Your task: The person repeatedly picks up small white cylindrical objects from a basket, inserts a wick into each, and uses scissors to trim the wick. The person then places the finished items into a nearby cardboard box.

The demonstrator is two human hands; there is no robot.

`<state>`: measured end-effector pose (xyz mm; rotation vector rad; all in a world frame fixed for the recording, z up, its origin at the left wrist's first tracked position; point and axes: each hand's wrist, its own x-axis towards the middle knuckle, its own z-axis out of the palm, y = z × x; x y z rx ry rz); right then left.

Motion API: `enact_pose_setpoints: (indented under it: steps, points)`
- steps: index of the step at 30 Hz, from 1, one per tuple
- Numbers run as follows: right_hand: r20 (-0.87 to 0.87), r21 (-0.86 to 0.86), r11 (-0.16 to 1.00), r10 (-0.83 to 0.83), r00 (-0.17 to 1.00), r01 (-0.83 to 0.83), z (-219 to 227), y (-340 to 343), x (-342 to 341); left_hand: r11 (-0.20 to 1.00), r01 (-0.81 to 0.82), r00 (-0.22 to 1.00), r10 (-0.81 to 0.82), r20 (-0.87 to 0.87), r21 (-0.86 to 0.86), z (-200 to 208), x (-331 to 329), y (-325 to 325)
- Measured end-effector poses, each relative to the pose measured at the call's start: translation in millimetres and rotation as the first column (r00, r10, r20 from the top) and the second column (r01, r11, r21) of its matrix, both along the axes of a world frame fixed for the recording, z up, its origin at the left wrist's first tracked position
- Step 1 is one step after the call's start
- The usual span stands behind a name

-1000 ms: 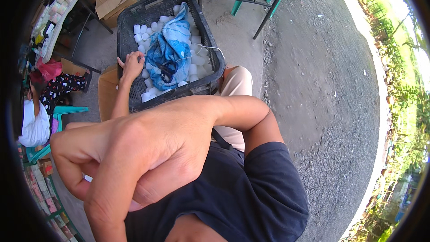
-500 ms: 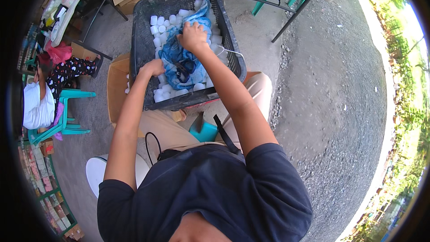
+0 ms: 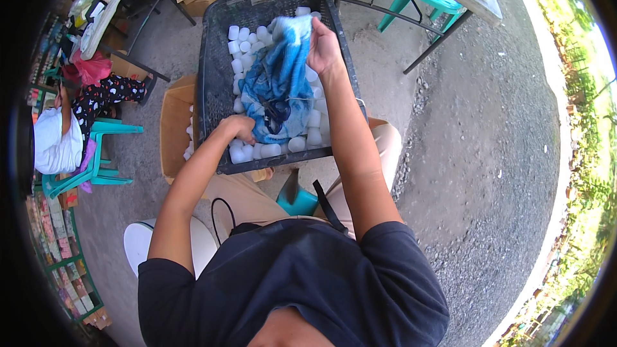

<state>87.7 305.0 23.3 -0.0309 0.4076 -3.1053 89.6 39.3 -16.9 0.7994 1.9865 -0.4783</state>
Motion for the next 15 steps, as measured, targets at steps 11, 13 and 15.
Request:
enact_pose_setpoints:
  steps: [11, 13, 15]
  points:
    - [0.01, 0.522, 0.85, 0.071, 0.997, -0.066, 3, -12, 12, -0.247, -0.698, 0.558, 0.401, 0.727, 0.672, 51, -37, 6]
    - [0.001, 0.687, 0.723, 0.094, 0.996, -0.069, 6, -28, 20, -0.469, -0.621, 0.547, 0.315, 0.776, 0.628, 58, -37, 22]
    - [-0.127, 0.875, 0.472, 0.008, 0.992, 0.108, 9, -52, 18, -0.551, -0.718, 0.395, 0.182, 0.901, 0.426, 60, -37, 39]
